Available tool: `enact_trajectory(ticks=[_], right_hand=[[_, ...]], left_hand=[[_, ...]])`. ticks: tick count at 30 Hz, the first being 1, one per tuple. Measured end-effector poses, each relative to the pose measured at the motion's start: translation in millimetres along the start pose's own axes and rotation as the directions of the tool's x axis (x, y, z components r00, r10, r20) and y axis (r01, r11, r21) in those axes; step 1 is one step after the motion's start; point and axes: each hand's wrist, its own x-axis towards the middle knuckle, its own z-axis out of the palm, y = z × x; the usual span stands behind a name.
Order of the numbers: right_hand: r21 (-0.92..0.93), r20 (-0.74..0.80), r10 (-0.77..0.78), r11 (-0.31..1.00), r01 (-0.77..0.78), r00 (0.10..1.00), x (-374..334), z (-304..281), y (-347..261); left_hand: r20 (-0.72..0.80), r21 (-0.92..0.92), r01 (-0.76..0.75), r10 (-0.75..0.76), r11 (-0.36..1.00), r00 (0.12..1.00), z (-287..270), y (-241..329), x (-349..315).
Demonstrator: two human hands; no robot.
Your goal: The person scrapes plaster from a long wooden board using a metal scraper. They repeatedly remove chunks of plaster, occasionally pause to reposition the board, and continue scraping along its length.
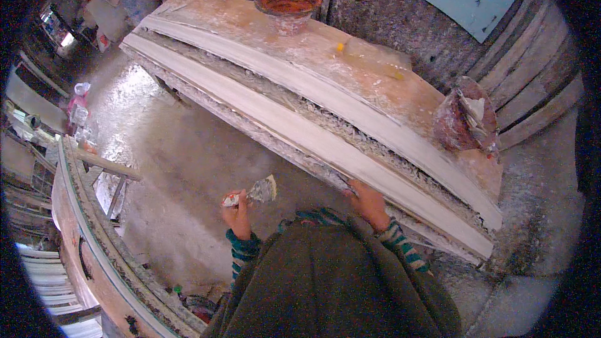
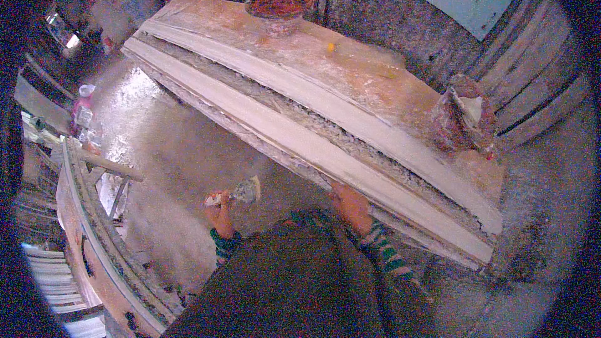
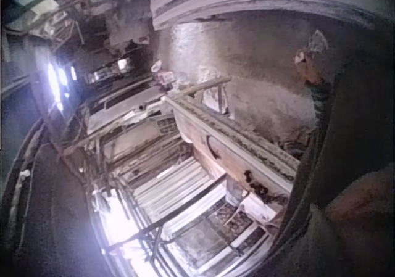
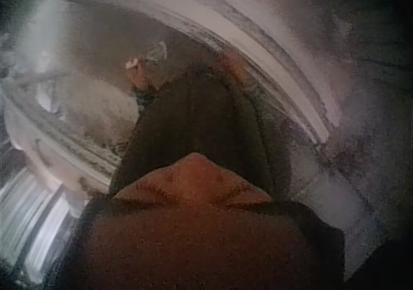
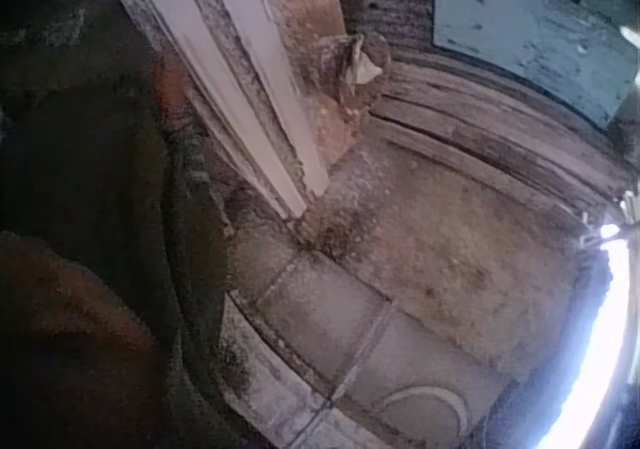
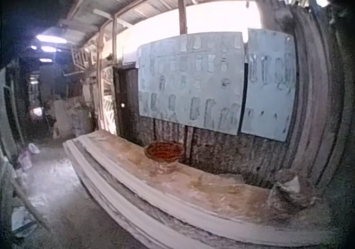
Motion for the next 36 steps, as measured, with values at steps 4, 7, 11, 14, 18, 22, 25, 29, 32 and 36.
enact_trajectory(ticks=[4, 7, 11, 14, 18, 22, 25, 29, 32, 36], right_hand=[[-0.034, -0.021, 0.041, 0.999, -0.042, 0.999, -39.8, -6.7, 41.1], [0.002, -0.038, 0.102, 0.995, -0.102, 0.994, -56.9, -4.9, 52.0], [0.036, -0.13, 0.04, 0.999, -0.035, 0.991, -48.8, 14.4, 51.0], [0.023, -0.066, 0.08, 0.997, -0.079, 0.995, -12.8, 43.0, 28.9], [0.136, -0.121, -0.016, 0.99, 0.033, 0.993, 25.3, 54.5, -6.0], [0.203, -0.259, -0.141, 0.959, 0.197, 0.955, 35.9, 52.5, -9.4], [0.252, -0.187, -0.152, 0.947, 0.197, 0.971, 27.9, 31.9, 9.9], [0.352, 0.28, 0.213, 0.884, -0.306, 0.936, 17.0, -18.3, 6.9], [0.529, 0.254, 0.094, 0.82, -0.219, 0.963, 33.4, -0.2, 20.6], [0.449, 0.25, 0.013, 0.885, -0.128, 0.968, 60.9, 22.7, 5.4]], left_hand=[[0.057, 0.112, -0.072, 0.066, 0.991, 0.996, 4.8, -18.0, 4.7], [0.064, 0.076, -0.009, 0.004, 0.997, 0.998, 14.5, -18.9, 3.8], [0.12, 0.102, -0.053, 0.041, 0.993, 0.992, 27.0, -10.3, -2.0], [0.167, 0.13, -0.056, 0.034, 0.99, 0.985, 30.4, -2.8, -6.7], [0.186, 0.161, -0.058, 0.028, 0.985, 0.982, 39.5, -3.9, -12.6], [0.212, 0.154, -0.008, -0.025, 0.988, 0.977, 39.9, -3.9, -16.4], [0.21, 0.139, -0.028, -0.002, 0.99, 0.978, 35.4, -5.8, -19.0], [0.155, 0.09, 0.017, -0.031, 0.996, 0.987, 26.2, -12.6, -18.1], [0.13, 0.064, 0.019, -0.027, 0.998, 0.991, 18.7, -15.7, -14.9], [0.092, 0.098, 0.001, -0.011, 0.995, 0.996, 5.7, -11.4, -8.3]])
